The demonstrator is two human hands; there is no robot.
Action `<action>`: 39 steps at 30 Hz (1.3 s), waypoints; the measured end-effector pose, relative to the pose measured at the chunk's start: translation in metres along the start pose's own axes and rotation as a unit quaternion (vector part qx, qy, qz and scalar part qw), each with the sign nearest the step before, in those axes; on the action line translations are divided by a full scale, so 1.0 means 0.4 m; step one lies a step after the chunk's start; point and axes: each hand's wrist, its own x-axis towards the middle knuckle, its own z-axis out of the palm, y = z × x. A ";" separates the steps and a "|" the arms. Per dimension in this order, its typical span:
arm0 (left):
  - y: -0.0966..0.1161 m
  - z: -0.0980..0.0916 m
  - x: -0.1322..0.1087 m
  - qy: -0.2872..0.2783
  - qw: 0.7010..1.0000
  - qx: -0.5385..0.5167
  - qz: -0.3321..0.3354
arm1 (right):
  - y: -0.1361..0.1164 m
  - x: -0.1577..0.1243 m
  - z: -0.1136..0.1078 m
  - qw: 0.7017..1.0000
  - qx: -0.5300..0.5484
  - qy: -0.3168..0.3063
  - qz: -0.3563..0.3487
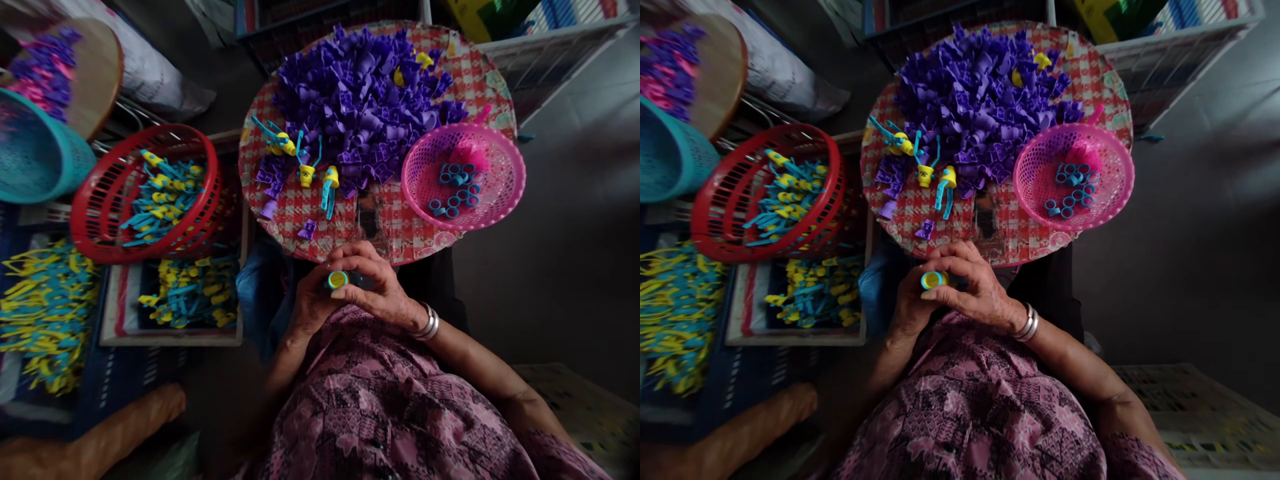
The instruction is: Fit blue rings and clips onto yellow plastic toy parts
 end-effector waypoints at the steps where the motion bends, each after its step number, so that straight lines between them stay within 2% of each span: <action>1: -0.009 -0.003 0.000 0.001 1.000 -0.009 0.003 | 0.001 -0.001 0.003 1.000 -0.020 0.001 -0.008; 6: -0.062 -0.019 0.004 0.007 0.999 -0.041 0.023 | 0.001 -0.001 0.025 0.993 -0.109 0.017 -0.050; 10: -0.072 -0.020 0.009 -0.018 0.997 -0.076 0.012 | -0.004 0.001 0.039 0.990 -0.135 0.017 -0.017; 14: -0.068 -0.014 0.011 -0.032 0.993 -0.112 0.007 | -0.011 0.000 0.037 0.996 -0.080 0.024 0.008; 19: -0.064 -0.018 0.008 -0.069 0.987 -0.144 -0.028 | -0.013 0.003 0.017 0.996 0.033 0.032 0.082; 22: -0.060 -0.020 0.005 -0.074 0.990 -0.117 -0.028 | -0.013 0.013 0.002 0.995 0.045 -0.020 0.085; 26: -0.054 -0.017 0.001 -0.104 0.992 -0.064 -0.030 | -0.013 0.027 -0.011 0.991 0.035 -0.120 0.047; 28: -0.051 -0.016 0.000 -0.114 0.991 -0.063 -0.037 | -0.011 0.031 -0.011 0.989 0.039 -0.140 0.028; 33: -0.051 -0.015 -0.003 -0.081 0.992 -0.077 -0.055 | -0.006 0.024 0.004 0.995 0.048 -0.088 0.028; 39: -0.038 -0.009 -0.001 -0.034 0.999 0.000 -0.027 | 0.001 0.011 0.030 0.996 0.037 0.017 0.081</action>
